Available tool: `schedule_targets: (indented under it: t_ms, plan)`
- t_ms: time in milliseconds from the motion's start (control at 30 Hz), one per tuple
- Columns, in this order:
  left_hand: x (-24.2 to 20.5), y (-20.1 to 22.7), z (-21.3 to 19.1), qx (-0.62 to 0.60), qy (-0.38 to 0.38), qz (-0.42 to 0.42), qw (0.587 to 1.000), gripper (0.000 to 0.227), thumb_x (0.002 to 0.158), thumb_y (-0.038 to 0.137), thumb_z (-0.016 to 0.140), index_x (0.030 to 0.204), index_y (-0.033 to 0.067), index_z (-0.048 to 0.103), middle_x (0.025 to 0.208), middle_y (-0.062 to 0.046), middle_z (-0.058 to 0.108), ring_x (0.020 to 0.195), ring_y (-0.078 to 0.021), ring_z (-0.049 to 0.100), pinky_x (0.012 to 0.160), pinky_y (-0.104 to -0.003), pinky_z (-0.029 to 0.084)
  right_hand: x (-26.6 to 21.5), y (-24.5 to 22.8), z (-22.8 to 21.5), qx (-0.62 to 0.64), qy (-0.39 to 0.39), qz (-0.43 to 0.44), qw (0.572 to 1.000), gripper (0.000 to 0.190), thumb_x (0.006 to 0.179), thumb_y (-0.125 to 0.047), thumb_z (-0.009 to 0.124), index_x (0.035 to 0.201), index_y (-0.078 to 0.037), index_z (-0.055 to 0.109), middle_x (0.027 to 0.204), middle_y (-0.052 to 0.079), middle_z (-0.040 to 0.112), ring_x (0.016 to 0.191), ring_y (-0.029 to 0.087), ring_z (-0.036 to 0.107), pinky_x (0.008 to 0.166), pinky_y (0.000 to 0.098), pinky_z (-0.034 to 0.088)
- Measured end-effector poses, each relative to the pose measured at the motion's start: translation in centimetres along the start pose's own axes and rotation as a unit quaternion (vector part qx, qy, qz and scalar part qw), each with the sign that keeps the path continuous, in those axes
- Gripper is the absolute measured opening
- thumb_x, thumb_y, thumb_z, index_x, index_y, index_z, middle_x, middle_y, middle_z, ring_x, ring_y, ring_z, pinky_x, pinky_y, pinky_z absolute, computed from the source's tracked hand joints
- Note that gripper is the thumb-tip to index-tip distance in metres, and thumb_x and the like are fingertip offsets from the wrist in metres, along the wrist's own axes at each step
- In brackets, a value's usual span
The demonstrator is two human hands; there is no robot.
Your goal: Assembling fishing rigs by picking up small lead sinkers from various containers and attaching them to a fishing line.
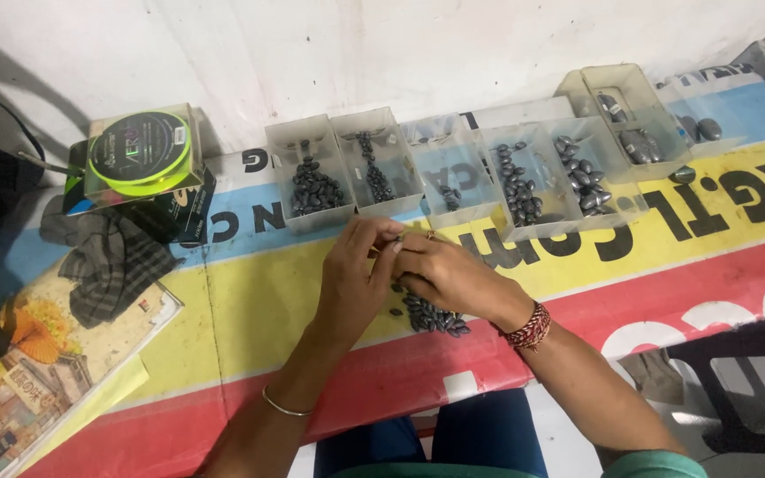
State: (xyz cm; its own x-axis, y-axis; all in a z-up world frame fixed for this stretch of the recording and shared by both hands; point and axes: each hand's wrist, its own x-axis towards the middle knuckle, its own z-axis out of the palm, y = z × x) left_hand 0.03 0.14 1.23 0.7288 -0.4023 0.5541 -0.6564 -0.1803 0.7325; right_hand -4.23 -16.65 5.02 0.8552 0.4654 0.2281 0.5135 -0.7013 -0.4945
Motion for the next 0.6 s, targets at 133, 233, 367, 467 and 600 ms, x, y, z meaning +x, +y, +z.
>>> schedule_targets:
  t_ms: [133, 233, 367, 467, 600]
  plan:
    - [0.0, -0.2, 0.3, 0.006, -0.010, 0.003, 1.000, 0.015, 0.102, 0.009, 0.062, 0.117, 0.0097, 0.061, 0.098, -0.009, 0.058, 0.088, -0.0267, 0.070, 0.077, -0.038, 0.063, -0.4, 0.4, -0.5, 0.006, -0.003, -0.001, 1.000, 0.008, 0.089, 0.000, 0.065, 0.094, -0.002, 0.070, 0.089, 0.014, 0.065, 0.077, 0.034, 0.069, 0.066, 0.0428, 0.059]
    - [0.1, 0.0, 0.3, 0.001, -0.012, 0.001, 1.000, 0.012, 0.104, 0.006, 0.059, 0.116, 0.0068, 0.060, 0.098, -0.011, 0.057, 0.087, -0.0284, 0.069, 0.077, -0.040, 0.063, -1.0, 2.3, -0.6, 0.075, 0.060, 0.014, 0.995, 0.006, 0.087, 0.001, 0.068, 0.091, -0.002, 0.071, 0.087, 0.015, 0.066, 0.078, 0.031, 0.069, 0.067, 0.0398, 0.059]
    - [0.0, -0.3, 0.4, -0.004, -0.015, -0.015, 1.000, 0.015, 0.102, 0.004, 0.061, 0.116, 0.0090, 0.063, 0.098, -0.011, 0.060, 0.089, -0.0272, 0.071, 0.077, -0.036, 0.063, -1.8, 6.0, -1.1, 0.024, 0.227, 0.026, 0.973, 0.006, 0.092, -0.006, 0.069, 0.097, -0.005, 0.071, 0.086, 0.012, 0.064, 0.076, 0.029, 0.066, 0.068, 0.0383, 0.056]
    - [0.2, -0.1, 0.4, 0.007, -0.015, -0.013, 1.000, 0.013, 0.102, 0.003, 0.060, 0.114, 0.0081, 0.064, 0.096, -0.010, 0.061, 0.086, -0.0290, 0.072, 0.074, -0.037, 0.063, -2.0, 6.5, -2.2, -0.057, 0.309, 0.037, 0.949, 0.008, 0.093, -0.006, 0.071, 0.101, -0.005, 0.071, 0.087, 0.012, 0.063, 0.077, 0.030, 0.067, 0.067, 0.0401, 0.056]
    - [0.7, -0.4, 0.6, 0.048, -0.020, 0.014, 0.999, 0.013, 0.100, 0.001, 0.062, 0.110, 0.0070, 0.068, 0.091, -0.009, 0.065, 0.081, -0.0286, 0.073, 0.069, -0.037, 0.065, -2.0, 6.5, -2.9, -0.089, 0.363, 0.044, 0.927, 0.007, 0.094, -0.003, 0.070, 0.101, -0.002, 0.069, 0.089, 0.013, 0.061, 0.075, 0.031, 0.067, 0.066, 0.0399, 0.057]
